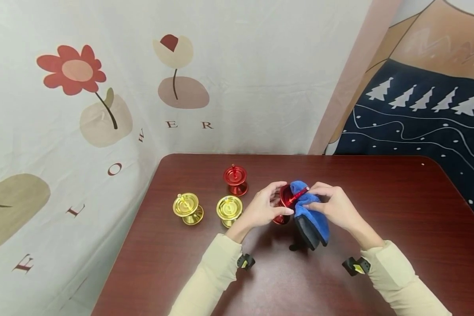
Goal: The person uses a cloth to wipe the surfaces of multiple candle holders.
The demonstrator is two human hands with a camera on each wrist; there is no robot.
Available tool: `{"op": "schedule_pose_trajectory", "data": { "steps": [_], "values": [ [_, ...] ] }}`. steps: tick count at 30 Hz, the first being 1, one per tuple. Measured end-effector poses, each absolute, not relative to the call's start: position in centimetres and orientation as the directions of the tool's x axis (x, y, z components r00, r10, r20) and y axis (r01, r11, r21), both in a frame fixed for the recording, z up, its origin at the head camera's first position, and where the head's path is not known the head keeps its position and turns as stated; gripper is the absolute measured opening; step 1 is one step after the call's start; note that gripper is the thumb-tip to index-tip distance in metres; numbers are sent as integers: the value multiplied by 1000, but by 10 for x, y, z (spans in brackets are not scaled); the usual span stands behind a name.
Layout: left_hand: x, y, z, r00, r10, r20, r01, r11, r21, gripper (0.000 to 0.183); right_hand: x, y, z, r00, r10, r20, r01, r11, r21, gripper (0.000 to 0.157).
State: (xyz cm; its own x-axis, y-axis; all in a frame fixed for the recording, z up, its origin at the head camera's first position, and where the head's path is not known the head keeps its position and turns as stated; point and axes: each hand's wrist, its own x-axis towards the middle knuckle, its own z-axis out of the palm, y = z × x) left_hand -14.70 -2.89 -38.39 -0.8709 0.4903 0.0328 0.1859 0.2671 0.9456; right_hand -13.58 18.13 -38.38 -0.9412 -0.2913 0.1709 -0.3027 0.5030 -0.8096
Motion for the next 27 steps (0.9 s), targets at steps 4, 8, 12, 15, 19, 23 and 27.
{"op": "schedule_pose_trajectory", "data": {
  "steps": [4,8,12,15,19,23,27],
  "values": [
    [-146,-29,-386,-851,524,29,184,245,952,61,-140,183,-383,-925,-332,188,-339,492,-801,20],
    [-144,-29,-388,-826,564,1,153,222,963,60,-148,186,-383,-883,-417,217,-415,473,-777,21],
    [-143,-30,-389,-823,568,-4,130,195,972,59,-154,191,-385,-849,-472,239,-462,441,-770,24],
    [-142,-30,-389,-829,559,-2,120,182,976,59,-155,193,-385,-848,-475,235,-455,424,-783,25],
    [-141,-30,-389,-835,550,-2,110,170,979,60,-152,194,-384,-855,-468,223,-446,444,-777,25],
    [-140,-30,-391,-839,545,1,96,147,984,59,-148,195,-384,-845,-490,213,-448,432,-783,23],
    [-141,-32,-393,-849,528,17,98,126,987,58,-144,198,-385,-818,-541,195,-453,397,-798,20]
  ]
}}
